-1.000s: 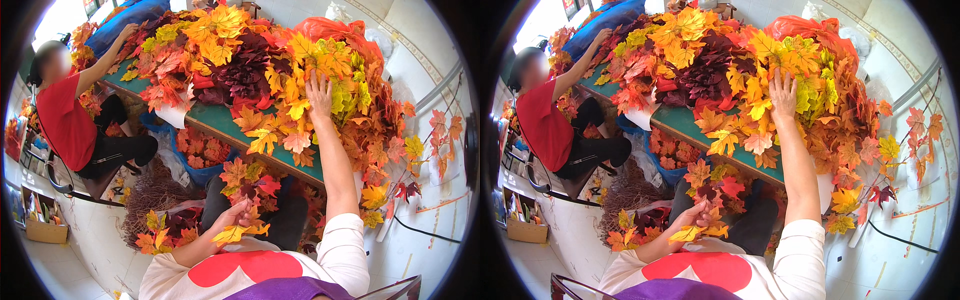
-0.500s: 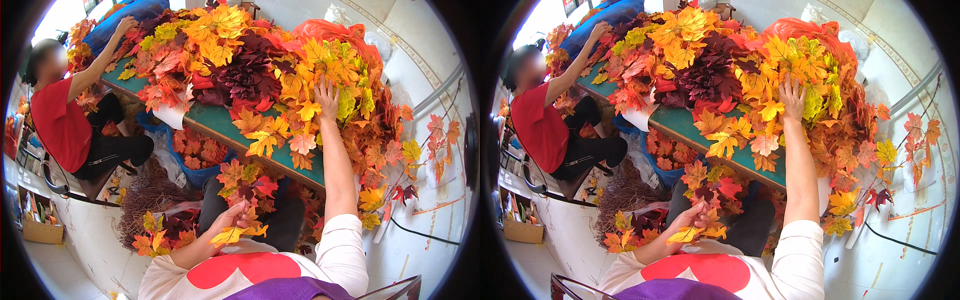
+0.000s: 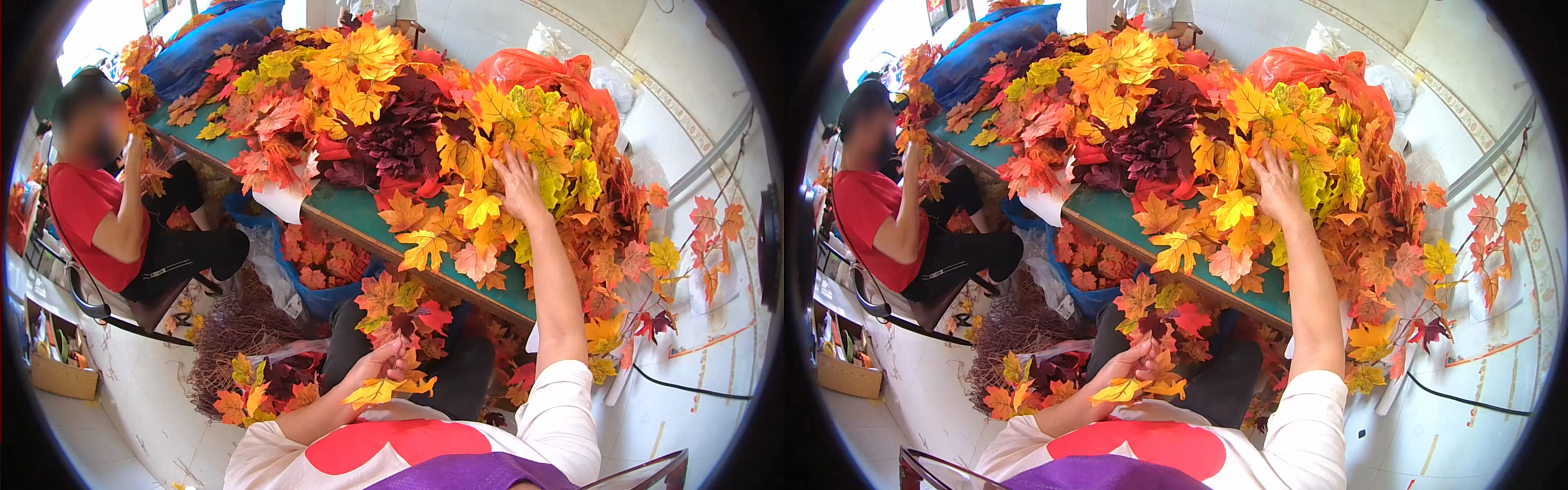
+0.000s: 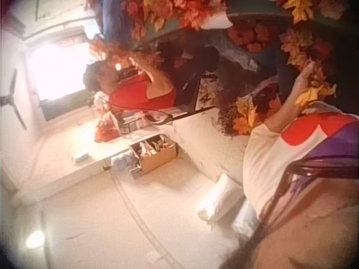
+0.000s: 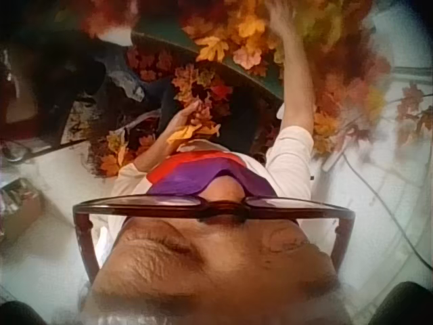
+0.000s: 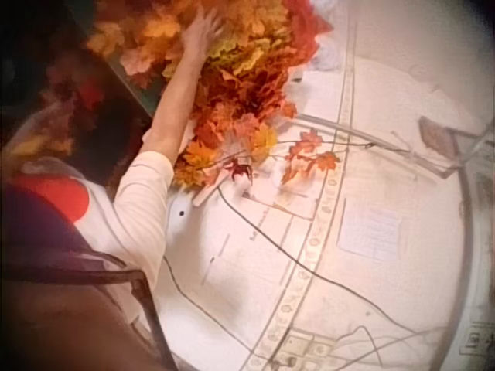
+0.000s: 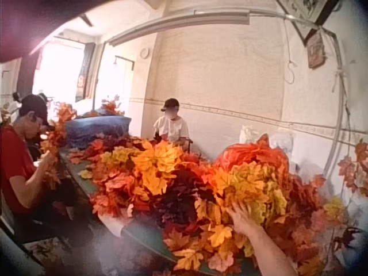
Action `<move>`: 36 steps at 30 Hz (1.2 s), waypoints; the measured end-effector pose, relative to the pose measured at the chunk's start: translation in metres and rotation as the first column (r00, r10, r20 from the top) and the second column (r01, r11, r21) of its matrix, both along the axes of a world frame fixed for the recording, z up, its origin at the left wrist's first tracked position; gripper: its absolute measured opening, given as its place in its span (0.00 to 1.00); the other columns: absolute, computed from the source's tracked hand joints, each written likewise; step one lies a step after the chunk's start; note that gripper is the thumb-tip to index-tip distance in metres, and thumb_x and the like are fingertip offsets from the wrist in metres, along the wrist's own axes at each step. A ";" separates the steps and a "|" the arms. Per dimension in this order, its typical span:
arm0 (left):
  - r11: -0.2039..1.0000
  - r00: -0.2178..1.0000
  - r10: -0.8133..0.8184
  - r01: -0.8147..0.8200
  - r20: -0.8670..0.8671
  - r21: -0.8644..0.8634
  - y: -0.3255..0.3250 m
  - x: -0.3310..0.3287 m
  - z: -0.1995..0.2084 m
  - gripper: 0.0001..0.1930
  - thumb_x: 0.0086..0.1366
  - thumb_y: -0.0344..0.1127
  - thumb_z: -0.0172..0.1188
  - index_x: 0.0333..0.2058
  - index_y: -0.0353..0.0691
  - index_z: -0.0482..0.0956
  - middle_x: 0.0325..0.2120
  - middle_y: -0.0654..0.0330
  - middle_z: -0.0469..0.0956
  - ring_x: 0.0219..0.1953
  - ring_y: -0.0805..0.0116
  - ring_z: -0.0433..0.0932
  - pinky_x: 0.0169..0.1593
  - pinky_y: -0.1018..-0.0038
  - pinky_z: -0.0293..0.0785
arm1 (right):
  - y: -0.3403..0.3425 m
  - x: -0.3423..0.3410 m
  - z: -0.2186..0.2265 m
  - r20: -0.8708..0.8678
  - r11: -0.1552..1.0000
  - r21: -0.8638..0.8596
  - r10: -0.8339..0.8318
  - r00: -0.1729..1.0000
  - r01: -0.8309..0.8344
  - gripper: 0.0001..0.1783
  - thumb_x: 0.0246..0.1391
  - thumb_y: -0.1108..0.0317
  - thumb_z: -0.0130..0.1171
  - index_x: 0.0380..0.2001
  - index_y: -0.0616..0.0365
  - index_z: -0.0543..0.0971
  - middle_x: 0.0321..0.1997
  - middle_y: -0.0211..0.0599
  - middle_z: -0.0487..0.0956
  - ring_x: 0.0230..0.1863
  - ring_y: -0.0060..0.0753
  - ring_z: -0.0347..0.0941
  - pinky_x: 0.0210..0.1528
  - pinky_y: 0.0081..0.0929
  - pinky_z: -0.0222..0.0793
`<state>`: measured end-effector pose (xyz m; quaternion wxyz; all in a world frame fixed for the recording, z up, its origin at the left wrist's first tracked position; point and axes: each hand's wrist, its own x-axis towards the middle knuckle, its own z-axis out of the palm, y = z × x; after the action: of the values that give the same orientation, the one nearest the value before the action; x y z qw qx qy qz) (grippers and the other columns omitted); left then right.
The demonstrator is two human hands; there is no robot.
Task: Assembling artificial maple leaves into decorative bunches or clusters.
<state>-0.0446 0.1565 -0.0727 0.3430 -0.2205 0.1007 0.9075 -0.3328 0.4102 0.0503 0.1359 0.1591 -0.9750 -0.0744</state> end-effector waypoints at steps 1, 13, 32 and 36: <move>1.000 1.000 -0.019 0.019 -0.018 0.018 -0.001 0.000 0.001 0.07 0.64 0.38 0.52 0.34 0.42 0.70 0.25 0.66 0.70 0.24 0.80 0.66 0.20 0.89 0.62 | -0.002 0.003 0.006 0.046 1.000 0.011 -0.009 0.999 0.008 0.36 0.44 0.63 0.63 0.58 0.46 0.62 0.68 0.36 0.46 0.68 0.41 0.39 0.67 0.47 0.37; 1.000 1.000 -0.017 0.017 0.003 -0.003 0.009 -0.003 -0.007 0.07 0.64 0.37 0.51 0.37 0.42 0.70 0.26 0.67 0.69 0.24 0.80 0.66 0.21 0.90 0.62 | -0.084 -0.062 0.016 -0.314 0.699 0.058 0.690 0.652 -0.712 0.13 0.52 0.69 0.44 0.37 0.59 0.77 0.45 0.41 0.75 0.47 0.40 0.70 0.51 0.31 0.65; 0.999 0.999 0.008 -0.006 0.053 -0.042 0.002 -0.017 -0.003 0.07 0.64 0.38 0.52 0.36 0.42 0.70 0.25 0.66 0.70 0.23 0.80 0.66 0.20 0.90 0.61 | -0.014 -0.100 0.051 0.026 0.990 -0.127 -0.062 0.998 0.064 0.21 0.47 0.57 0.59 0.44 0.53 0.74 0.43 0.44 0.76 0.47 0.42 0.72 0.51 0.41 0.64; 0.999 0.998 0.013 -0.010 0.057 -0.046 0.003 -0.020 -0.002 0.07 0.63 0.37 0.52 0.36 0.42 0.70 0.25 0.68 0.70 0.23 0.80 0.65 0.20 0.90 0.60 | -0.018 -0.126 0.026 -0.030 0.986 -0.164 -0.022 0.999 0.017 0.17 0.47 0.61 0.52 0.39 0.59 0.75 0.43 0.48 0.75 0.47 0.49 0.70 0.51 0.44 0.63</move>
<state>-0.0646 0.1597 -0.0745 0.3353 -0.2549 0.1105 0.9002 -0.4586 0.3918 0.0765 0.1632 0.1367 -0.9771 0.0019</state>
